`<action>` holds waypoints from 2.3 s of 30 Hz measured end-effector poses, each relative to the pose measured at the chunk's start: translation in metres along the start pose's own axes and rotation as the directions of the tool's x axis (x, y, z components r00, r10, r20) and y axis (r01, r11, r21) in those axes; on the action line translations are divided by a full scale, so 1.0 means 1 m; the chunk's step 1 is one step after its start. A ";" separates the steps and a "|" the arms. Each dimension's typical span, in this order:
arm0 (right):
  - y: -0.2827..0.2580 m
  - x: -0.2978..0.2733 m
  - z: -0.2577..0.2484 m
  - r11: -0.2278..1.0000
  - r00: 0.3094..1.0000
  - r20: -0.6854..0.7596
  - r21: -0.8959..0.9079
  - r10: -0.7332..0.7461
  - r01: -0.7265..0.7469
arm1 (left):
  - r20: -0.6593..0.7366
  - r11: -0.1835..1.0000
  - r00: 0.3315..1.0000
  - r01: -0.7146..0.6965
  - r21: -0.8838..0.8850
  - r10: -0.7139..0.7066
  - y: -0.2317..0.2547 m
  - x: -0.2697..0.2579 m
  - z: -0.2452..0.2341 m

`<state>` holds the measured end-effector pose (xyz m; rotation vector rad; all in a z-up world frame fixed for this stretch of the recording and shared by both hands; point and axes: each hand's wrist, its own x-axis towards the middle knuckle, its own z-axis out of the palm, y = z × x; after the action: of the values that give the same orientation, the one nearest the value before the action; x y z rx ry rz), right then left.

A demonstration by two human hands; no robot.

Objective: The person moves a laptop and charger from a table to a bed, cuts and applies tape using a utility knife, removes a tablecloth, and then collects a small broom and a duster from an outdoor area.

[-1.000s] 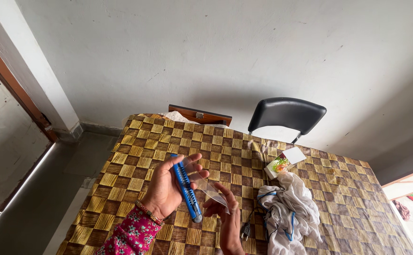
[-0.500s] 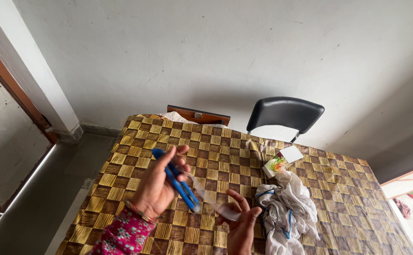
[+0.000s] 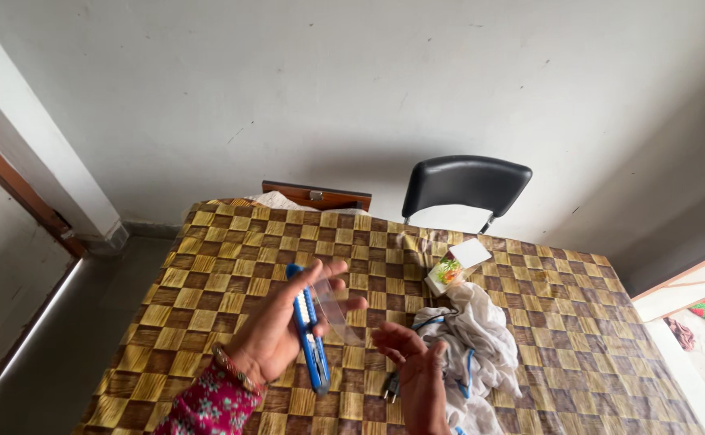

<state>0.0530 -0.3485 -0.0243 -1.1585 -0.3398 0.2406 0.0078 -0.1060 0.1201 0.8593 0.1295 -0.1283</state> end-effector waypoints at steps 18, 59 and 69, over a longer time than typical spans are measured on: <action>-0.039 0.001 -0.024 0.846 0.883 0.396 0.354 0.251 -0.399 | 0.182 0.995 0.979 -0.093 0.019 0.088 -0.032 -0.004 0.057; -0.017 0.020 -0.132 0.804 0.863 0.006 0.362 0.505 -0.472 | -0.206 0.929 0.906 -0.351 0.120 0.369 -0.036 0.001 0.030; -0.035 0.015 -0.111 0.829 0.942 0.296 0.478 0.160 -0.290 | -0.200 0.951 0.934 -0.270 0.151 0.297 -0.047 -0.003 0.026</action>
<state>0.1099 -0.4507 -0.0299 -0.6284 -0.3254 0.6508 -0.0016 -0.1557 0.1027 1.0036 0.2052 0.2352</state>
